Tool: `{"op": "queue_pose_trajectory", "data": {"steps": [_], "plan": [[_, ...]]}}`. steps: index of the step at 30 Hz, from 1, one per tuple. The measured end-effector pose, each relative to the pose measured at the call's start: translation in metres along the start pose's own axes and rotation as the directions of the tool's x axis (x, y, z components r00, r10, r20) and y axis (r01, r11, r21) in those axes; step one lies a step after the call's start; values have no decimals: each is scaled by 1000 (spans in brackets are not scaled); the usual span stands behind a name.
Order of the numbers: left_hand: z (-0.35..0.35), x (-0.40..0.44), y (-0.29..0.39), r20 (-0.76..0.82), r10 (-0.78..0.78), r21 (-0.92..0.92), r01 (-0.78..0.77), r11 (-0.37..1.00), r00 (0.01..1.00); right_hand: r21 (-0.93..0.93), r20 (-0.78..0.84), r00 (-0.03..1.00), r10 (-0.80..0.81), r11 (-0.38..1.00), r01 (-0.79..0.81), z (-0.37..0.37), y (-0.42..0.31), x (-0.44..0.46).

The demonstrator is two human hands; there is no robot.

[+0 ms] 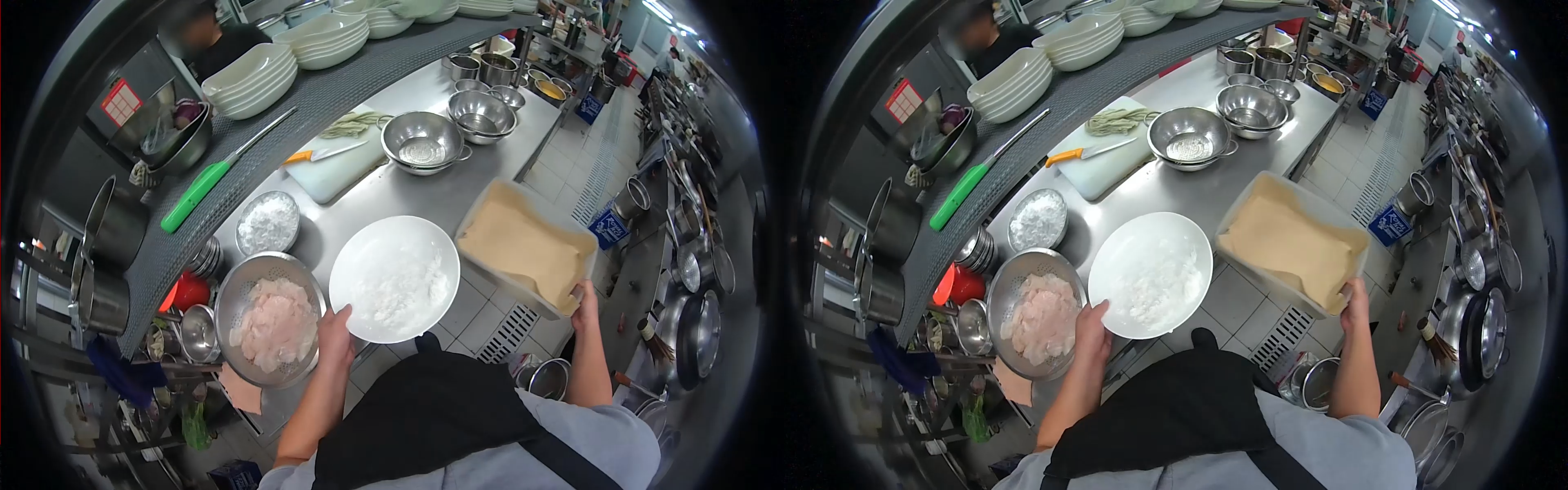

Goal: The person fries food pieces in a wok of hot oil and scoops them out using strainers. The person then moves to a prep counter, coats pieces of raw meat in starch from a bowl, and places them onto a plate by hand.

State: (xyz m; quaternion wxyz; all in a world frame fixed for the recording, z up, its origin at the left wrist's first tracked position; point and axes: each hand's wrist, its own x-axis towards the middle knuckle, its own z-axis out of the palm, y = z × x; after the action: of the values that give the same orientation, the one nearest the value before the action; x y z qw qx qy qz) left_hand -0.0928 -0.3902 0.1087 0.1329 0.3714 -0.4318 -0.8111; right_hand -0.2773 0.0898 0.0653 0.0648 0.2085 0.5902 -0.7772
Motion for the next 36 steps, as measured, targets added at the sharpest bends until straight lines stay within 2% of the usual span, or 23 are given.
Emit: {"op": "queue_pose_trajectory", "data": {"steps": [3, 5, 6, 8, 11, 16, 26, 29, 34, 36], "plan": [[9, 9, -4, -29, 12, -95, -15, 995, 1000, 73, -32, 999, -8, 997, 10, 2, -37, 0], [13, 18, -8, -78, -8, 22, 10, 1000, 997, 110, -49, 998, -32, 993, 37, 10, -48, 14], [14, 24, -12, -73, -10, 24, 12, 1000, 997, 144, -58, 997, -55, 988, 63, 17, -55, 21], [16, 37, -20, -127, -9, 9, 10, 1000, 992, 129, -107, 993, -47, 990, 60, 32, -64, 35], [17, 47, -26, -185, 10, 56, 1, 998, 983, -59, -189, 981, -50, 997, 39, 49, -60, 67], [11, 57, -34, -200, 43, 28, -38, 999, 979, -26, -182, 983, 2, 1000, -7, 82, -50, 119], [3, 65, -48, -273, 54, 47, -43, 998, 961, 15, -155, 988, -28, 999, 31, 138, -49, 191], [9, 62, -46, -288, 59, 45, -48, 998, 956, -5, -82, 997, -16, 1000, 16, 152, -47, 212], [12, 64, -49, -306, 56, 3, -58, 998, 950, 2, 13, 993, 116, 993, -116, 161, -37, 252], [8, 68, -51, -306, 52, -5, -57, 998, 951, 26, -6, 992, 128, 991, -127, 155, -36, 257]]}}
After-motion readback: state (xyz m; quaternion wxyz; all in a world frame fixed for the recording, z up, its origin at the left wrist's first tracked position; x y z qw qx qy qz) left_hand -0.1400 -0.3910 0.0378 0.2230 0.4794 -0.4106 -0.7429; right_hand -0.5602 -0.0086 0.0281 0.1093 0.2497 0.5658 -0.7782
